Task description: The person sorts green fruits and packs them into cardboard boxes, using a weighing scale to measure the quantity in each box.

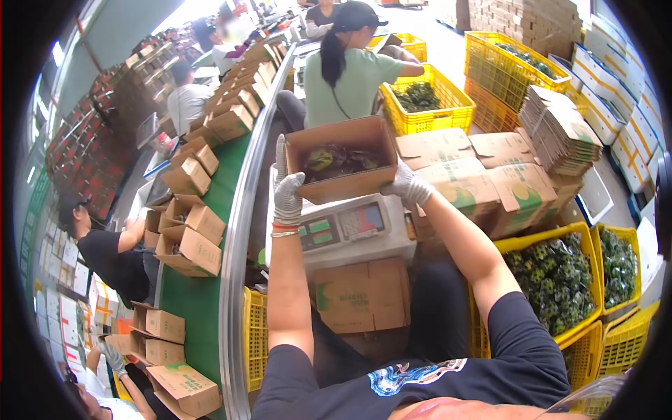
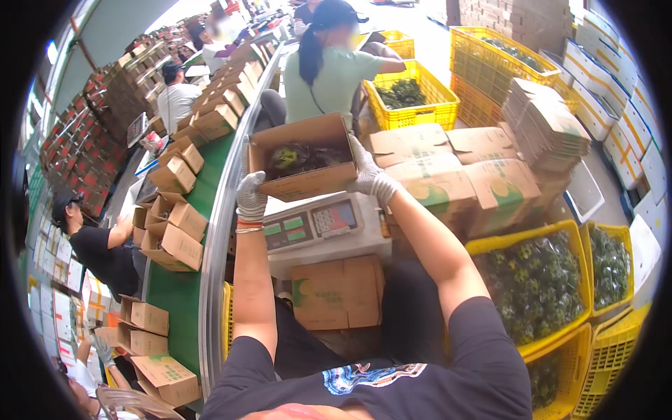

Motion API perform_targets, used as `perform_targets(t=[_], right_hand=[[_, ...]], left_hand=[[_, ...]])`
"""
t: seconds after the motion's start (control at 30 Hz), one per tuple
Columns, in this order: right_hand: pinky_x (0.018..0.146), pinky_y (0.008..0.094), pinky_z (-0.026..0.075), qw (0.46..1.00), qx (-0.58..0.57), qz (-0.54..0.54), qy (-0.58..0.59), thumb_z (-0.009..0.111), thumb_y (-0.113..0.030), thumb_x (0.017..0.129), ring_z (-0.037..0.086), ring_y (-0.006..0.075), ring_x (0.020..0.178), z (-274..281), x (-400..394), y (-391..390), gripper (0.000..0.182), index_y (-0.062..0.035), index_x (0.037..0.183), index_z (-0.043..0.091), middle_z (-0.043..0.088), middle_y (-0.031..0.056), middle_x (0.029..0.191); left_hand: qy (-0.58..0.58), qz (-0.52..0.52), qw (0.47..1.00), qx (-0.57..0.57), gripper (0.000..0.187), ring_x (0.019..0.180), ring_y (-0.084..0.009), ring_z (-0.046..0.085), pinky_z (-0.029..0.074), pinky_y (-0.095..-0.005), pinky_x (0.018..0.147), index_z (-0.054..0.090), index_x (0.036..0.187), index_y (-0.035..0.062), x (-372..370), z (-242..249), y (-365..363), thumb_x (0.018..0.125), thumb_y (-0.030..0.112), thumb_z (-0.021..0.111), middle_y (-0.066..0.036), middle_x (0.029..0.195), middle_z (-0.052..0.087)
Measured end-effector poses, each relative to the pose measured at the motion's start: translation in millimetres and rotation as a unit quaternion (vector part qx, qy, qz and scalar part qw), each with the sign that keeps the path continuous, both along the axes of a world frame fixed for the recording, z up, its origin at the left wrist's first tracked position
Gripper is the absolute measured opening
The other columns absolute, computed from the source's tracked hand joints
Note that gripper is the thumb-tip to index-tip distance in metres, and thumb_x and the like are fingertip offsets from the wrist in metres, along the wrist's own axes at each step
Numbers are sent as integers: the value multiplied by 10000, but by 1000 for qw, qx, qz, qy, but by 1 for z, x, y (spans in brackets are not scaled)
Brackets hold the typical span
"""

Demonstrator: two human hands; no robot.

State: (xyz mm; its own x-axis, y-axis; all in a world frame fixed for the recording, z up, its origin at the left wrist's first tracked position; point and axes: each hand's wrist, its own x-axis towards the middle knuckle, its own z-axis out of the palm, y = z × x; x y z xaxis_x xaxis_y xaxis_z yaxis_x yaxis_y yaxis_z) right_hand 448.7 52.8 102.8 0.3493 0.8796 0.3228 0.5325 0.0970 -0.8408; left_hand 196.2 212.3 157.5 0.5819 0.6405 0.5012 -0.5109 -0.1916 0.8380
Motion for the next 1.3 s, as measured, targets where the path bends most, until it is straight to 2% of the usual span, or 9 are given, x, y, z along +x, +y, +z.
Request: perform_targets(t=[0.13, 0.33, 0.43, 0.5, 0.6, 0.7, 0.83, 1.0, 1.3], right_hand=[[811, 321, 496, 977, -136, -99, -128, 831, -176, 501, 583, 231, 865, -12, -10, 59, 771, 23, 1155, 476, 586, 145, 990], [964, 318, 412, 992, 59, -106, -21, 685, -86, 728, 523, 261, 1143, -11, -60, -50, 807, -15, 1407, 256, 550, 152, 1220], [831, 261, 490, 980, 33, -181, 79, 639, -17, 793, 615, 138, 923, -1, -72, -180, 411, 11, 1196, 565, 643, 109, 1036], [785, 263, 505, 952, 30, -304, 20, 606, -27, 826, 620, 130, 841, -55, -38, -268, 292, 29, 1112, 596, 656, 86, 962], [935, 391, 445, 802, -385, -450, -79, 616, -225, 854, 546, 264, 1086, -133, -5, -393, 451, -62, 1259, 501, 528, 190, 1219], [1096, 461, 293, 689, -660, -261, -144, 603, -386, 847, 254, 348, 1356, -181, -24, -428, 628, -173, 1385, 361, 270, 167, 1469], [1095, 471, 317, 673, -660, -333, -33, 564, -341, 870, 243, 317, 1362, -207, -17, -405, 570, -158, 1376, 373, 303, 79, 1469], [886, 398, 424, 743, -587, -318, 46, 531, -281, 904, 546, 347, 1089, -249, 6, -441, 469, -81, 1318, 439, 563, 160, 1247], [825, 300, 463, 854, -333, -386, 108, 647, -205, 805, 628, 221, 966, -284, 3, -462, 349, -29, 1105, 628, 679, 119, 1033]], left_hand=[[62, 237, 928, 279, 518, 1044, -236, 509, 420, -314, 908, 546, 1184, -50, 0, -79, 78, 671, -4, 593, -133, 1219, 481], [25, 117, 993, 12, 617, 1027, -106, 453, 400, -195, 845, 353, 1381, -17, -9, -25, 25, 817, 81, 584, -46, 1202, 467], [40, 110, 985, -130, 615, 1292, -169, 353, 332, -404, 1018, 289, 1436, 71, -37, -24, 22, 903, 231, 551, -62, 1449, 340], [-2, 141, 976, -163, 534, 1166, -213, 477, 391, -424, 956, 376, 1385, 98, -59, -25, 21, 903, 262, 540, -82, 1331, 475], [-21, 201, 953, -224, 472, 1070, -268, 544, 463, -442, 879, 425, 1324, 68, -81, -39, 17, 905, 259, 526, -155, 1228, 538], [-15, 232, 936, -264, 370, 925, -262, 602, 538, -420, 753, 471, 1228, 41, -86, -57, 18, 885, 166, 528, -141, 1062, 601], [12, 247, 934, -259, 340, 903, -245, 605, 544, -397, 754, 480, 1194, 27, -86, -55, 15, 867, 111, 520, -146, 1017, 607], [44, 222, 942, -249, 328, 909, -246, 609, 541, -389, 763, 494, 1188, 27, -81, -56, 17, 870, 103, 516, -155, 1031, 609], [89, 217, 968, -92, 260, 873, -155, 577, 515, -303, 750, 588, 1100, 10, -60, -64, 26, 872, 132, 566, -79, 984, 596]])
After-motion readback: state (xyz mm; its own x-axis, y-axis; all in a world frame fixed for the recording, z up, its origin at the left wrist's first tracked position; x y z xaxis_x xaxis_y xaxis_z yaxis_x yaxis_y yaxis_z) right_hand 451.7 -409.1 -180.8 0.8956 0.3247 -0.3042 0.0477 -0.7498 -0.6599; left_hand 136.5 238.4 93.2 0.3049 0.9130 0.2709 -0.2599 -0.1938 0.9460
